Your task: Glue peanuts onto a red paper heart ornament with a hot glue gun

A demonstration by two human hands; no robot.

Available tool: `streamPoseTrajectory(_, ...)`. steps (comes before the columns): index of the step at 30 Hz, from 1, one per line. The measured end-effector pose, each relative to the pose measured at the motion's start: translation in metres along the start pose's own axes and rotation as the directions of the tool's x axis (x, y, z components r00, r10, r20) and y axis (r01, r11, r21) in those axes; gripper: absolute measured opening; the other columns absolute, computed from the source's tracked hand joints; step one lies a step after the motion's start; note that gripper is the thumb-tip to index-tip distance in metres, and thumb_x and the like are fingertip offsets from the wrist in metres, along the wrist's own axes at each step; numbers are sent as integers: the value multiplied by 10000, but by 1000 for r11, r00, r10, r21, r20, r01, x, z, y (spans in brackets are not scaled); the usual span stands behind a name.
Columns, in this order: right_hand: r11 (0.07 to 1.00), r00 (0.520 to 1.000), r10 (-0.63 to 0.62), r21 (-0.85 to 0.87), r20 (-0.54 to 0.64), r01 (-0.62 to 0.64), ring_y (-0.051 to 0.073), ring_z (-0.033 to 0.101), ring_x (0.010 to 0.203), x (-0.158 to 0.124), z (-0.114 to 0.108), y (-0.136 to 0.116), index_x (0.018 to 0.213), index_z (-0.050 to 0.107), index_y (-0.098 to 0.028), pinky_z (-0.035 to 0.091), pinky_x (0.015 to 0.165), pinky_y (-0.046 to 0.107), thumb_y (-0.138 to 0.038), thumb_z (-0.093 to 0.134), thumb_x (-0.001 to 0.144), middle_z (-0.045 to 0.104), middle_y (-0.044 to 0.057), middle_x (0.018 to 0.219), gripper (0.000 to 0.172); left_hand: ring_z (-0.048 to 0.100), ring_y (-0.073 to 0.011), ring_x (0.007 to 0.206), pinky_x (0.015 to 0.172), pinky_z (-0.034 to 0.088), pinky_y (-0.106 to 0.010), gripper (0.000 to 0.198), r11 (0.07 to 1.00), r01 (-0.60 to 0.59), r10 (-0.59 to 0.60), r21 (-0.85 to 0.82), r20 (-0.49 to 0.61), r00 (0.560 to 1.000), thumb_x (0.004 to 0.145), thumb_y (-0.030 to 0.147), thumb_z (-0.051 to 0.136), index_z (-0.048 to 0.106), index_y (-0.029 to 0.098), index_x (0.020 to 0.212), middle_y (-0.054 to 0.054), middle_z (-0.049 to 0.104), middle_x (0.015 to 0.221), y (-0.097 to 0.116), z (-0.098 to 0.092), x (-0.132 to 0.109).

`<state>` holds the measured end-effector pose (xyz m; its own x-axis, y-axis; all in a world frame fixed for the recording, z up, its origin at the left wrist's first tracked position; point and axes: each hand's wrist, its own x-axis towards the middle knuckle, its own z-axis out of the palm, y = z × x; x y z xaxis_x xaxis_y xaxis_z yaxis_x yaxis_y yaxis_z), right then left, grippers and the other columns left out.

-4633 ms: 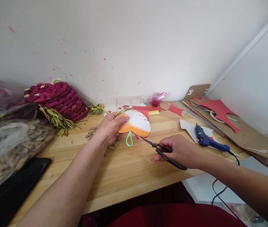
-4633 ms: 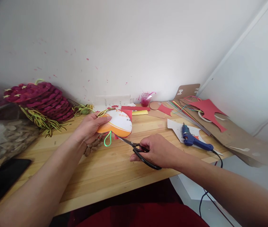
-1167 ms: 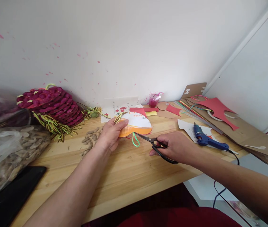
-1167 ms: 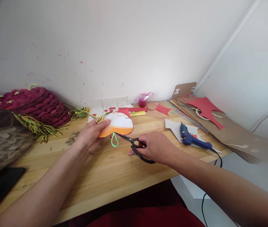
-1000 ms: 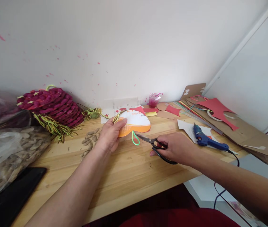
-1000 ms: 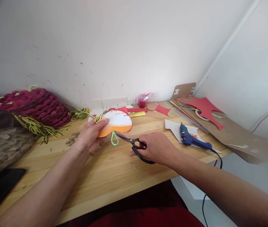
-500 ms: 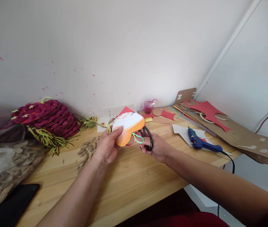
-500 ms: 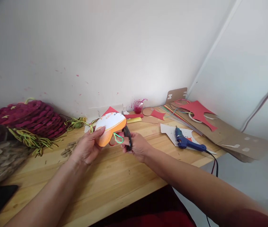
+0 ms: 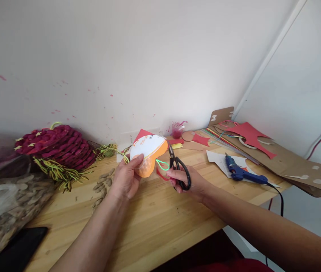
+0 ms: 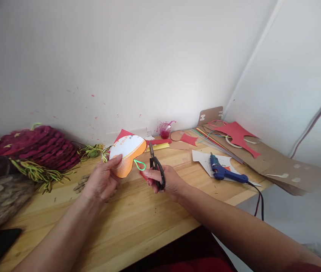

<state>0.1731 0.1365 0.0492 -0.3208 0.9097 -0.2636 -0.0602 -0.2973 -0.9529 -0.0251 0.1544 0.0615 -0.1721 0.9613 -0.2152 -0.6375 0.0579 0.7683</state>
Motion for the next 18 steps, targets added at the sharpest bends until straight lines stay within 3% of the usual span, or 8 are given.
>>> streamPoseTrajectory(5, 997, 997, -50, 55, -65, 53, 40, 455, 396, -3, -1, 2, 630, 606, -164, 235, 425, 213, -534, 806, 744, 599, -31, 583, 436, 734, -130, 758, 721, 605, -214, 289, 999, -8, 5, -48, -60, 998, 815, 23, 747, 678, 177, 1049, -45, 797, 992, -1, -1, 3)
streamPoseTrajectory(10, 996, 985, -90, -20, -145, 88, 58, 474, 391, -5, -6, -1, 631, 623, -169, 265, 405, 226, -475, 841, 729, 619, -17, 565, 388, 735, -129, 750, 692, 596, -204, 305, 996, -18, 12, -82, -68, 998, 818, 10, 737, 687, 173, 1070, -52, 797, 1003, 2, 2, 1)
streamPoseTrajectory(18, 977, 934, -214, -35, -286, 212, 82, 502, 372, 5, -10, -14, 854, 702, -153, 345, 388, 228, -449, 931, 635, 648, -31, 567, 434, 741, -130, 726, 650, 611, -204, 300, 998, 5, -11, -69, -80, 997, 811, 0, 725, 677, 154, 1064, -54, 800, 965, 1, 4, -1)
